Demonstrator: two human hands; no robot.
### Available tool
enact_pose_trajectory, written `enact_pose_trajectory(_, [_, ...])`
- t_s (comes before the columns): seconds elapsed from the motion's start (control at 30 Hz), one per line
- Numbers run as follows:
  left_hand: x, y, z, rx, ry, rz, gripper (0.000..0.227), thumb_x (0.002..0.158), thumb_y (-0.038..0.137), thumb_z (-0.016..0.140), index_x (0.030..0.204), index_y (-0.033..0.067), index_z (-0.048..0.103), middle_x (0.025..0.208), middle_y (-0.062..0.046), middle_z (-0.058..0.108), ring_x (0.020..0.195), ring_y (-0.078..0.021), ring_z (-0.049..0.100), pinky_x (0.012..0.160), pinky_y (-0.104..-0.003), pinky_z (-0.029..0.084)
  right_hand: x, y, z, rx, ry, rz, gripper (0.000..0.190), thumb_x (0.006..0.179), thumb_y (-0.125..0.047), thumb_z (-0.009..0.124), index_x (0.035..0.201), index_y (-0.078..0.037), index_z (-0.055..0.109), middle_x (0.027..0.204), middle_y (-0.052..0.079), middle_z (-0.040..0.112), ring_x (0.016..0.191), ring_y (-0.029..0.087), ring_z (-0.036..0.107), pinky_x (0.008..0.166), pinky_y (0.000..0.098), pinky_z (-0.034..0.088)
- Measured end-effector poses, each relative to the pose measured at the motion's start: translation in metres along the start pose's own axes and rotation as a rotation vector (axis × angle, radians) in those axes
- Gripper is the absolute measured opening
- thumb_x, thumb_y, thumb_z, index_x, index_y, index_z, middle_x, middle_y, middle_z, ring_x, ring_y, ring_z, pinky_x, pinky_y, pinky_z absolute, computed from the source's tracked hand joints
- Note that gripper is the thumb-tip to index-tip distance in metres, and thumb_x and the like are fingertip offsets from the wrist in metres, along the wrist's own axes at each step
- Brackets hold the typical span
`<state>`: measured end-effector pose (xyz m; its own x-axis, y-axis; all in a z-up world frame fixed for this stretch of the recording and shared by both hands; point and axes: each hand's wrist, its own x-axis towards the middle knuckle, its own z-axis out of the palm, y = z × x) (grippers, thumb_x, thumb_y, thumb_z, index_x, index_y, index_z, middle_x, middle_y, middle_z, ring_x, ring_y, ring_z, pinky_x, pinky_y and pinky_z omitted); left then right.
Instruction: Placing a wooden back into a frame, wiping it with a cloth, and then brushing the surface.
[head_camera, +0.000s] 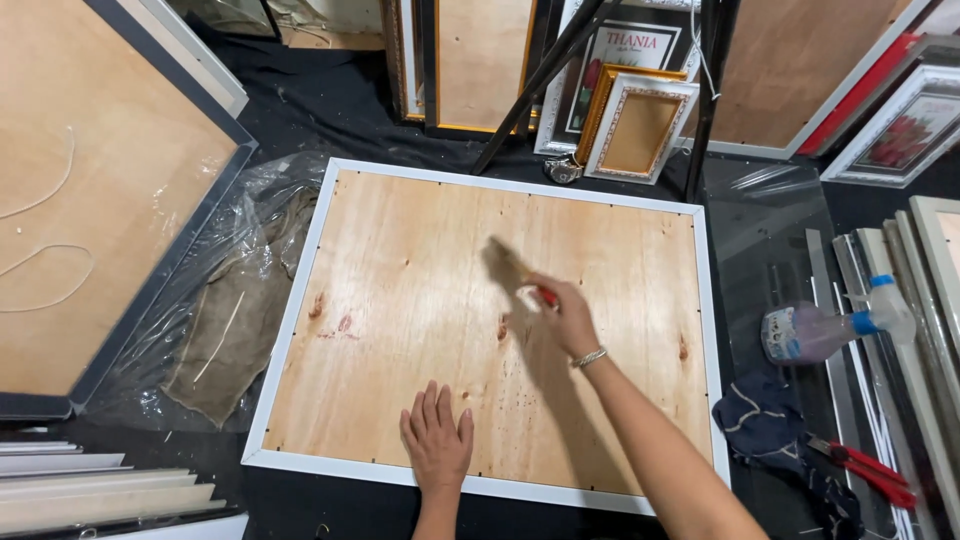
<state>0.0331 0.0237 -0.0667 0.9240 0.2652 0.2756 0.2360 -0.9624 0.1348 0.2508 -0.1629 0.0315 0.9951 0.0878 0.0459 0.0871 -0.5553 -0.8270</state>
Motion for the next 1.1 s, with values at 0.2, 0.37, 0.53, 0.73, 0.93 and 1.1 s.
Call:
enact_pose_trajectory(0.2, [0.001, 0.002, 0.004, 0.008, -0.061, -0.02, 0.065, 0.092, 0.052, 0.053, 0.145, 0.0137, 0.049, 0.155, -0.004, 0.044, 0.142, -0.0249, 0.039, 0.121, -0.05, 0.025, 0.082, 0.158, -0.097, -0.592, 0.617, 0.271, 0.015, 0.095, -0.011, 0.068, 0.106, -0.017, 0.077, 0.1, 0.009, 0.071, 0.09, 0.03, 0.059, 0.082, 0.04, 0.052])
enact_pose_trajectory(0.37, [0.001, 0.004, -0.001, 0.013, -0.034, -0.016, 0.063, 0.093, 0.051, 0.054, 0.144, 0.0145, 0.049, 0.154, -0.004, 0.044, 0.142, -0.0245, 0.04, 0.121, -0.05, 0.026, 0.064, 0.054, -0.036, -0.365, 0.173, -0.08, 0.027, 0.088, -0.006, 0.063, 0.112, -0.016, 0.073, 0.09, 0.003, 0.072, 0.077, 0.022, 0.062, 0.071, 0.036, 0.049])
enact_pose_trajectory(0.53, [0.0, 0.002, 0.003, 0.003, -0.025, -0.022, 0.061, 0.093, 0.05, 0.054, 0.143, 0.0149, 0.05, 0.154, -0.003, 0.045, 0.141, -0.024, 0.041, 0.121, -0.049, 0.026, 0.082, 0.044, -0.047, -0.231, 0.053, -0.119, 0.026, 0.092, -0.008, 0.07, 0.111, -0.024, 0.077, 0.088, 0.0, 0.072, 0.073, 0.013, 0.055, 0.067, 0.028, 0.048])
enact_pose_trajectory(0.73, [-0.001, -0.001, 0.005, 0.002, -0.057, -0.014, 0.065, 0.093, 0.053, 0.053, 0.145, 0.0147, 0.046, 0.156, -0.004, 0.041, 0.142, -0.0247, 0.038, 0.121, -0.05, 0.023, 0.079, 0.105, -0.035, -0.576, 0.543, 0.341, 0.021, 0.09, -0.001, 0.071, 0.109, -0.011, 0.073, 0.109, 0.006, 0.068, 0.081, 0.016, 0.062, 0.078, 0.0304, 0.056])
enact_pose_trajectory(0.93, [0.002, -0.001, 0.009, -0.022, -0.056, -0.027, 0.063, 0.094, 0.052, 0.052, 0.147, 0.0192, 0.044, 0.155, -0.001, 0.042, 0.142, -0.0226, 0.039, 0.122, -0.049, 0.024, -0.025, -0.001, 0.001, -0.163, -0.124, -0.2, 0.026, 0.092, -0.026, 0.068, 0.116, -0.018, 0.074, 0.125, 0.002, 0.073, 0.096, 0.018, 0.067, 0.086, 0.0313, 0.055])
enact_pose_trajectory(1.1, [0.005, 0.003, -0.004, -0.015, 0.018, -0.016, 0.06, 0.094, 0.049, 0.055, 0.142, 0.0145, 0.05, 0.152, -0.003, 0.046, 0.139, -0.0239, 0.042, 0.12, -0.048, 0.027, -0.072, 0.052, -0.109, -0.485, 0.529, -0.015, 0.019, 0.094, -0.001, 0.06, 0.111, -0.001, 0.068, 0.108, 0.016, 0.071, 0.091, 0.037, 0.064, 0.082, 0.0439, 0.05])
